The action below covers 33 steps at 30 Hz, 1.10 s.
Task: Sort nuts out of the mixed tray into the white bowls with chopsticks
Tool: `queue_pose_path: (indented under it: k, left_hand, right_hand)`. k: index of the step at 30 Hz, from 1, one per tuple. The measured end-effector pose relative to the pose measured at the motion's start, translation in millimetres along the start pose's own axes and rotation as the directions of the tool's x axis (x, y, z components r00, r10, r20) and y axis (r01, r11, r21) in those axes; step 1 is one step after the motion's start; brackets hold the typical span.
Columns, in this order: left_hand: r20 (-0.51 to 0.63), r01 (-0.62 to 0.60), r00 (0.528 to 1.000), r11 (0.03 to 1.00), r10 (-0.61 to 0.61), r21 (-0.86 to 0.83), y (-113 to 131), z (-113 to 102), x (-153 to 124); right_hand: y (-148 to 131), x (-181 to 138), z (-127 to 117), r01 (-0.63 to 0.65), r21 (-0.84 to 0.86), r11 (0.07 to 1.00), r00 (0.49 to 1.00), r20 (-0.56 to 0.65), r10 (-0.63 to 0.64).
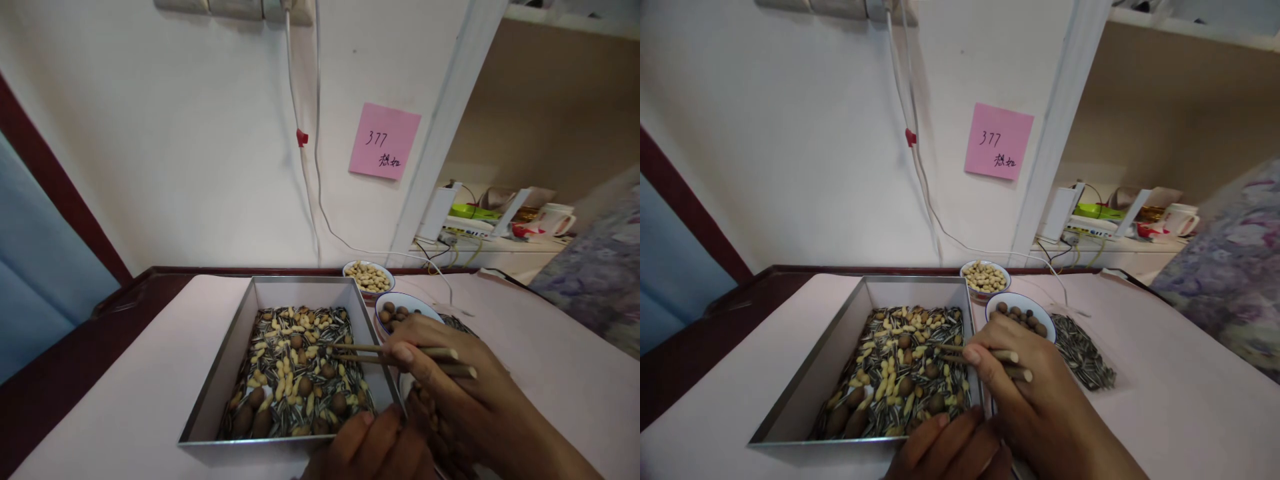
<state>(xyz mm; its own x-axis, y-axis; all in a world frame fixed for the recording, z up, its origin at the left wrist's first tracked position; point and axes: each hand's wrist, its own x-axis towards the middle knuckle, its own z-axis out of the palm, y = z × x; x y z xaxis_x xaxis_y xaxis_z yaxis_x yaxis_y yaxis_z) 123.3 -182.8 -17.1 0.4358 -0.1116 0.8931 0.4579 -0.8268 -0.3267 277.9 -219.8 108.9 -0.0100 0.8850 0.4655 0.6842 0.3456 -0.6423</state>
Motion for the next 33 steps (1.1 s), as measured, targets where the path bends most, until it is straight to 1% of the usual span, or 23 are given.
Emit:
queue_pose_path:
  k: [4, 6, 8, 12, 16, 21, 24, 28, 31, 33]
  left_hand:
    - [0.004, 0.002, 1.0, 1.0, -0.002, 0.001, 1, 0, 3]
    - [-0.004, 0.008, 1.0, 1.0, -0.008, 0.004, 2, 1, 2]
    - [-0.002, 0.011, 1.0, 1.0, -0.011, 0.004, 2, 1, -1]
    - [0.007, 0.013, 1.0, 1.0, -0.013, 0.002, 0, 0, -2]
    - [-0.003, 0.023, 1.0, 1.0, -0.023, -0.017, -1, 1, 3]
    - [-0.021, 0.013, 1.0, 0.999, -0.014, -0.032, 1, 3, 3]
    - [-0.012, -0.009, 1.0, 1.0, 0.009, -0.025, 1, 3, 2]
    - [-0.007, -0.006, 1.0, 1.0, 0.006, -0.02, 0, 4, 2]
    - [-0.043, 0.018, 0.999, 1.0, -0.018, -0.011, 1, 4, 0]
    - [-0.019, 0.005, 1.0, 1.0, -0.005, 0.001, 1, 3, -2]
  right_hand:
    - [-6, -7, -12, 0.074, -0.02, 0.997, 0.996, -0.046, -0.074]
    - [-11, -10, -16, 0.131, -0.026, 0.991, 0.99, -0.044, -0.132]
    - [-15, -12, -16, 0.162, -0.01, 0.987, 0.986, -0.046, -0.162]
    - [-16, -8, -5, 0.143, 0.069, 0.987, 0.99, -0.027, -0.141]
    - [-10, -4, 12, 0.115, 0.128, 0.985, 0.993, 0.004, -0.116]
    - [-6, -4, 22, 0.04, 0.127, 0.991, 0.997, 0.059, -0.048]
    - [-6, -3, 24, 0.026, 0.127, 0.992, 0.998, 0.054, -0.033]
    - [-5, -3, 23, 0.057, 0.111, 0.992, 0.998, 0.003, -0.058]
    - [-6, -4, 18, 0.089, 0.103, 0.991, 0.996, -0.036, -0.085]
    - [-7, -5, 12, 0.089, 0.099, 0.991, 0.995, -0.053, -0.084]
